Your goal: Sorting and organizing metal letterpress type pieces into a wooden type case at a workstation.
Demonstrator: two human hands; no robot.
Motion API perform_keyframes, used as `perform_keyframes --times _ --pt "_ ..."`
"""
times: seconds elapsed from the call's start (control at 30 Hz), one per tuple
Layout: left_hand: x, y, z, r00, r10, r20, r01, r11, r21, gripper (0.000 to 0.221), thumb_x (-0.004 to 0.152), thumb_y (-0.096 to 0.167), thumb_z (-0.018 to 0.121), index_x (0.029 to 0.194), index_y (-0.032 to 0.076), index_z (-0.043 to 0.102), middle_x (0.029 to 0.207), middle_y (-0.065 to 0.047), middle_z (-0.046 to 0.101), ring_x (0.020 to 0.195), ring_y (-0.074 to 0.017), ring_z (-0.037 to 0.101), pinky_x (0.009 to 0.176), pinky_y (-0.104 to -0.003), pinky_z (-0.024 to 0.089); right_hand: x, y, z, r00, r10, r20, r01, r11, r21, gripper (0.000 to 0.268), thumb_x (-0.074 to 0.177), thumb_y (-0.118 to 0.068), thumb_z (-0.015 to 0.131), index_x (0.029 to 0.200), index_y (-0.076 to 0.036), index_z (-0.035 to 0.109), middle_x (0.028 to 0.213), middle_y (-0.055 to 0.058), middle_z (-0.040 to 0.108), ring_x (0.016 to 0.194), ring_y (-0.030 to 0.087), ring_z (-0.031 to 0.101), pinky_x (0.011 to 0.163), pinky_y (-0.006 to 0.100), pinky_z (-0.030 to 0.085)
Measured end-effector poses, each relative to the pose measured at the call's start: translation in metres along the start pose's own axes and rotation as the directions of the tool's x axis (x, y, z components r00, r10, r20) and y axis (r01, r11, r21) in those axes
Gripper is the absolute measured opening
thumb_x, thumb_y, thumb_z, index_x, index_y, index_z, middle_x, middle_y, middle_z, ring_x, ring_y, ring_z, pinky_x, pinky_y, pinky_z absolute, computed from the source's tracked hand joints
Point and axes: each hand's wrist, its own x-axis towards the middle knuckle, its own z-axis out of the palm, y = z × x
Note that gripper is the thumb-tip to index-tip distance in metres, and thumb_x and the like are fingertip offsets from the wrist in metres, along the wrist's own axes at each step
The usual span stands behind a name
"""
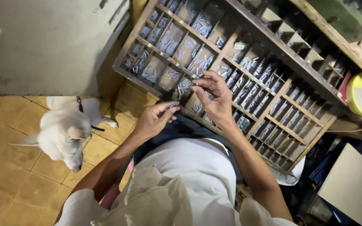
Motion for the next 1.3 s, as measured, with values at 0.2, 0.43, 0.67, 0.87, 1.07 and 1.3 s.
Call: perform_keyframes --times 0.2,0.43,0.67,0.87,1.07,1.3 --pt "-0.004 0.002 -0.001 1.0 -0.004 -0.031 0.005 1.0 0.007 0.027 0.1 0.007 0.063 0.123 -0.002 0.072 0.099 -0.022 0.078 0.076 -0.0211 0.076 0.067 -0.031 0.066 -0.003 -0.011 -0.005 0.999 -0.036 -0.015 0.036 0.999 0.029 0.05 0.09 0.008 0.078 0.134 0.003 0.055 0.101 0.017 0.078 0.096 0.019 0.076 0.09 0.033 0.061" --pt "-0.005 -0.002 0.002 0.998 0.001 -0.061 -0.006 0.997 -0.074 0.029 0.098 0.01 0.065 0.123 -0.005 0.07 0.098 -0.026 0.077 0.076 -0.0232 0.076 0.067 -0.032 0.066 0.007 0.008 0.002 0.999 0.004 0.041 0.002 0.988 -0.158 0.017 0.089 -0.003 0.082 0.105 -0.007 0.076 0.084 0.005 0.077 0.078 0.009 0.071 0.072 0.026 0.059" --pt "-0.002 0.014 -0.002 0.991 0.088 -0.099 -0.089 0.996 -0.011 0.025 0.098 0.009 0.066 0.119 -0.002 0.073 0.095 -0.023 0.078 0.076 -0.0249 0.078 0.066 -0.031 0.066 0.06 0.048 0.045 0.958 0.242 0.157 -0.215 0.962 -0.171 0.011 0.092 -0.011 0.08 0.101 -0.007 0.077 0.067 0.009 0.072 0.061 0.015 0.069 0.062 0.033 0.058" --pt "0.005 0.028 -0.009 0.986 0.135 -0.102 -0.131 0.99 0.042 0.028 0.1 0.011 0.065 0.123 -0.002 0.072 0.099 -0.023 0.078 0.079 -0.0245 0.078 0.068 -0.033 0.066 0.104 0.052 0.076 0.978 0.206 -0.037 -0.207 0.978 -0.032 0.015 0.101 -0.017 0.068 0.109 -0.006 0.074 0.072 0.01 0.069 0.064 0.015 0.065 0.054 0.027 0.058" --pt "0.014 0.043 -0.021 0.979 0.186 -0.088 -0.169 0.971 0.17 0.029 0.101 0.014 0.065 0.127 0.003 0.071 0.086 -0.018 0.079 0.074 -0.0212 0.076 0.062 -0.031 0.065 0.063 0.057 0.03 0.994 -0.017 0.109 0.043 0.97 -0.238 0.021 0.103 -0.011 0.068 0.121 -0.002 0.073 0.097 0.024 0.075 0.092 0.037 0.075 0.081 0.048 0.059" --pt "0.019 0.055 -0.001 0.954 0.3 -0.014 -0.28 0.906 0.317 0.024 0.098 0.012 0.068 0.121 0.011 0.076 0.09 -0.017 0.078 0.084 -0.0312 0.077 0.063 -0.036 0.063 -0.007 -0.01 -0.011 0.976 0.014 0.215 0.007 0.995 -0.095 0.018 0.091 -0.004 0.081 0.109 -0.003 0.079 0.089 0.012 0.075 0.078 0.021 0.069 0.076 0.034 0.056"
